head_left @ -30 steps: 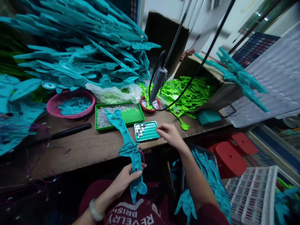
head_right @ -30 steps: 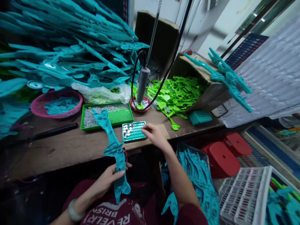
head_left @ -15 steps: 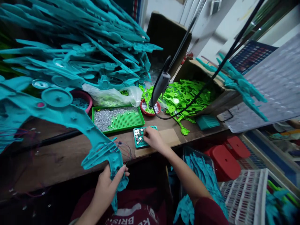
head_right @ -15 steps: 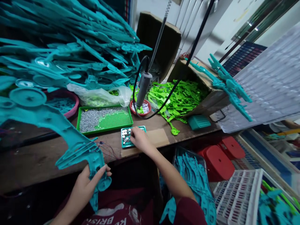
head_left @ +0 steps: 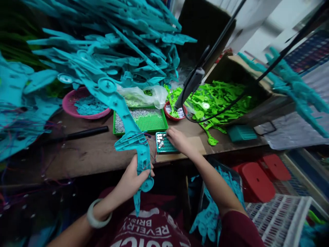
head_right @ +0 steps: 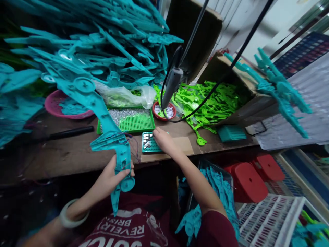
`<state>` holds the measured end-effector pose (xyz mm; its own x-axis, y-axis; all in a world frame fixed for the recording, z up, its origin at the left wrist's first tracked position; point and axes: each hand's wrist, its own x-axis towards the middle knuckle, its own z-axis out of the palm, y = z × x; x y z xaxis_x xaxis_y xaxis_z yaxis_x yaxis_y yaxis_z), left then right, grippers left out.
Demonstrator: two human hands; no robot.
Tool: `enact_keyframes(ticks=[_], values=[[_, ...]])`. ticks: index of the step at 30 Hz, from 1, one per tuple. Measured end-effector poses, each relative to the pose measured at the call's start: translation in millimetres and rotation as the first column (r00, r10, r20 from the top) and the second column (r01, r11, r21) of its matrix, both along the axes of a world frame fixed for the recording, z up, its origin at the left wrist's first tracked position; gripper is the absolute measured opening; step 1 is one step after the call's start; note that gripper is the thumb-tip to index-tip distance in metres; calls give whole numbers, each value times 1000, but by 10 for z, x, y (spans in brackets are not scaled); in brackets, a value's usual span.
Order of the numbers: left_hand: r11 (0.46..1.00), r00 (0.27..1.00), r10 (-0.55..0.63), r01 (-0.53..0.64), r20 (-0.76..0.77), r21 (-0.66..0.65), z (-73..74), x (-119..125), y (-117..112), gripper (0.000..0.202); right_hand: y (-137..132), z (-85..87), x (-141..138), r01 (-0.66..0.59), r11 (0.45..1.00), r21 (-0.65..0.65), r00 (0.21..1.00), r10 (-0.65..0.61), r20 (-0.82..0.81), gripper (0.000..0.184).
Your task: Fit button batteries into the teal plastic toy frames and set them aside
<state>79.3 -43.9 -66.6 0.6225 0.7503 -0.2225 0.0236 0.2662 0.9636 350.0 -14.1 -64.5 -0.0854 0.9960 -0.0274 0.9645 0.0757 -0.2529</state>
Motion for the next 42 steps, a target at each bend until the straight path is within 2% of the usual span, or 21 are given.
enact_keyframes(ticks=[7,10,12,14,16,17,19,21,23,24,28,31,34,38,40,42], values=[[986,989,40,-17,140,-166,26,-25,-40,31,22,-23,-18,102,995,-5,995,-102,4,7],[990,989,47,-27,137,-141,22,-33,-56,29,-23,14,-48,133,991,17,991,-133,16,7],[995,991,43,-31,128,-94,21,-38,-55,27,-133,67,-123,141,986,85,990,-140,-25,7],[999,995,23,-20,95,-39,20,-36,-49,26,-316,135,-282,118,959,257,980,-72,-184,9],[1000,999,19,-20,51,19,16,-22,-46,30,-535,201,-514,58,890,453,933,113,-341,7],[998,999,31,-33,34,48,10,-10,-49,35,-636,229,-642,10,851,525,910,209,-357,5],[992,998,67,-68,18,107,-6,15,-64,46,-789,266,-873,-121,787,605,913,327,-243,8],[986,997,73,-73,5,151,-25,36,-87,50,-864,283,-1018,-249,731,635,931,361,-50,11],[984,998,59,-57,-6,170,-35,44,-106,50,-894,287,-1063,-327,711,623,927,370,65,15],[983,998,56,-54,-7,174,-34,44,-112,51,-905,288,-1058,-338,719,608,923,380,64,19],[982,998,69,-71,14,174,5,32,-113,55,-941,295,-1014,-210,776,594,899,393,-196,29],[980,998,59,-63,29,187,28,29,-115,55,-928,284,-1061,-129,780,612,880,375,-292,26],[979,998,50,-55,30,196,17,27,-133,54,-911,250,-1156,-131,740,659,920,339,-198,23],[984,996,89,-92,30,150,-6,5,-147,52,-923,205,-1164,-164,642,749,932,349,-94,28],[992,995,90,-93,33,80,-7,-10,-139,44,-859,193,-1033,-52,645,762,939,291,-183,28],[998,997,65,-64,39,-5,-5,-20,-123,34,-698,167,-804,143,709,691,936,130,-327,20]])
